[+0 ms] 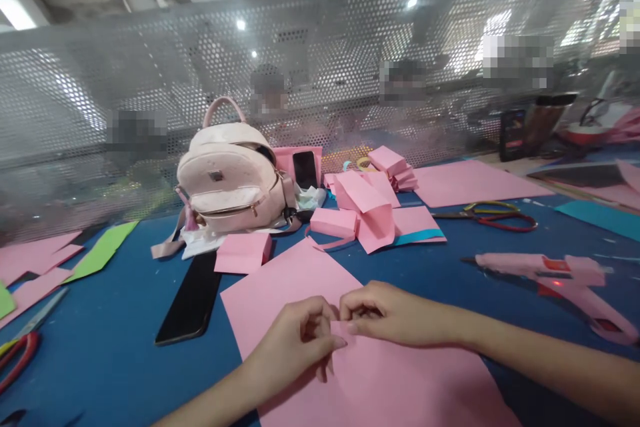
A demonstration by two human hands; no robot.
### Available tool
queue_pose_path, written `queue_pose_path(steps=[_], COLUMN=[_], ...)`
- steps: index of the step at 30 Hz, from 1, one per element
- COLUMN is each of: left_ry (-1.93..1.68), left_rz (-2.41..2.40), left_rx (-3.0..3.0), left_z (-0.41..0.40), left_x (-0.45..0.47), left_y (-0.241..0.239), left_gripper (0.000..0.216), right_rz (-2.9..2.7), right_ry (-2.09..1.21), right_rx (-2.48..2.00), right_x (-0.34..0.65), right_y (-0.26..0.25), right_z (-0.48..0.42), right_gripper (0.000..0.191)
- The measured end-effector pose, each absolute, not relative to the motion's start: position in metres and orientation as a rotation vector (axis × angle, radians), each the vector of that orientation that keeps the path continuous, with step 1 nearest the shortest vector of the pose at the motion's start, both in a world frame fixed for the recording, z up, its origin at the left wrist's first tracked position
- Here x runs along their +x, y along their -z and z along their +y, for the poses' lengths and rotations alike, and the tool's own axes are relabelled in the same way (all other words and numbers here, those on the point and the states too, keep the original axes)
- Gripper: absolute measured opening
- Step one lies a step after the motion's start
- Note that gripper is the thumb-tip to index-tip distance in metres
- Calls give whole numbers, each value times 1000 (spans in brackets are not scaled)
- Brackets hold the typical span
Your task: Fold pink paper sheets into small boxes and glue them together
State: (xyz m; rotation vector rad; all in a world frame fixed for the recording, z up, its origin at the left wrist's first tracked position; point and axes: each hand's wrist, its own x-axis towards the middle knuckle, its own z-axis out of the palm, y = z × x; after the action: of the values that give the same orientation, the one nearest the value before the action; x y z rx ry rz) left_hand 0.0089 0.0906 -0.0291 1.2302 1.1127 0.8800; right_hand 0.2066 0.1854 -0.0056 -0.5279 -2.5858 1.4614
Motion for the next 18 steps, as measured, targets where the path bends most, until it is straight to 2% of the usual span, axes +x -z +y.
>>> queue_pose_path(steps=[9,13,18], left_ry=[-804,-802,-817], left_rz=[1149,1162,1169], left_rx=[1359,1543,1715], left_z=[84,83,83], left_x=[6,5,4], left_y=[27,20,17], left_gripper=[27,26,24], right_rz=[-2549,-2520,-2503], right_ry=[-1293,-1324,-1372], right_rx=[-618,-596,-576], right_x=[204,206,205], right_y=[21,27,28], right_z=[170,169,170], right_gripper=[26,11,10])
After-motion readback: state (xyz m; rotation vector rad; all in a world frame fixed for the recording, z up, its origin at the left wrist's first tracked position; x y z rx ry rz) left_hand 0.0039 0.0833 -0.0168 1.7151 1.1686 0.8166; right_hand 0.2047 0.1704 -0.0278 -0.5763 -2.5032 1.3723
